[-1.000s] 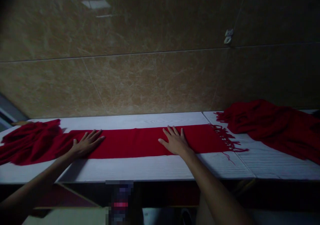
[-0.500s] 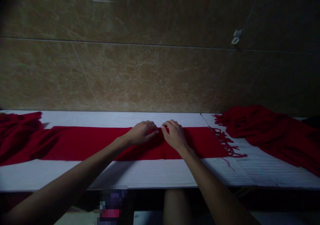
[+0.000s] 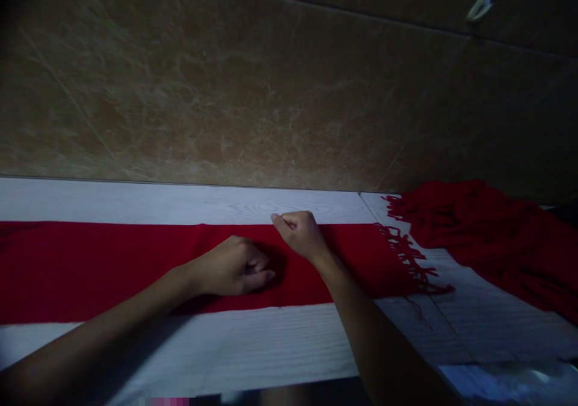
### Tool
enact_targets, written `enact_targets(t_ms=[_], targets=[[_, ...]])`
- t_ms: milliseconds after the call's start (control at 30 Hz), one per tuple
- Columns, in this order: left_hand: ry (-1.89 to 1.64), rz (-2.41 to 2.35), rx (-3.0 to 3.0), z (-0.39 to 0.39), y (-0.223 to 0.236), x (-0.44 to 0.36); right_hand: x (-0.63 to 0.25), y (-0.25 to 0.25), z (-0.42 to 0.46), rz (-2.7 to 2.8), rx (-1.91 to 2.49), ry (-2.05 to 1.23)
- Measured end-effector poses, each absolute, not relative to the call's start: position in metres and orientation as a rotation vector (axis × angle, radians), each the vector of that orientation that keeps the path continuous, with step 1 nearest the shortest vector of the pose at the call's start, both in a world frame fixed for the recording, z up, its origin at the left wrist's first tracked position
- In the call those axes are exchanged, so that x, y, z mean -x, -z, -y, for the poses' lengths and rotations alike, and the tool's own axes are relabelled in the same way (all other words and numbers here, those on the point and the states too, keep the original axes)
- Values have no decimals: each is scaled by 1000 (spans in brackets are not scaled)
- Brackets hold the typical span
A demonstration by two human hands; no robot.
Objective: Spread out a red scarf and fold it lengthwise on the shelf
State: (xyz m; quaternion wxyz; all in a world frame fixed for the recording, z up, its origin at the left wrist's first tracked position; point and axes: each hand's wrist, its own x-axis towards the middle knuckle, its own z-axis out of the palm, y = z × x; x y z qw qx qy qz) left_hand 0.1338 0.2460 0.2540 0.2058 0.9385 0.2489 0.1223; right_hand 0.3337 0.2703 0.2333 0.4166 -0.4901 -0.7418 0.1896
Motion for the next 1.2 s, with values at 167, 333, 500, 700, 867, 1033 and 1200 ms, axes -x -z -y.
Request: enact_targets(t_ms=[167,333,500,700,867,1033,1200], targets=[[-204,-614,-2590,-246,-257,-134,-344,-239,-268,1837,1226,-499],[-287,-633,-2562,-243,-259,-134,-344,-244,-267,1831,1214,-454],[-370,-618,-2558,-241,-259,-134,-346,-241,-269,1798,1217,-469],[-390,-669,-2543,-242,-258,-135,-349,-240,-271,1772,1218,-479],[-319,-611,-2544,-240,-260,-134,-349,-241,-270,1780,1243,-472],[-256,-544,-2543,-238,-260,-134,-349,-240,-269,1804,1243,-497],[-283,-551,-2510,-238,-262,-133,-347,-241,-268,1842,1246,-528]])
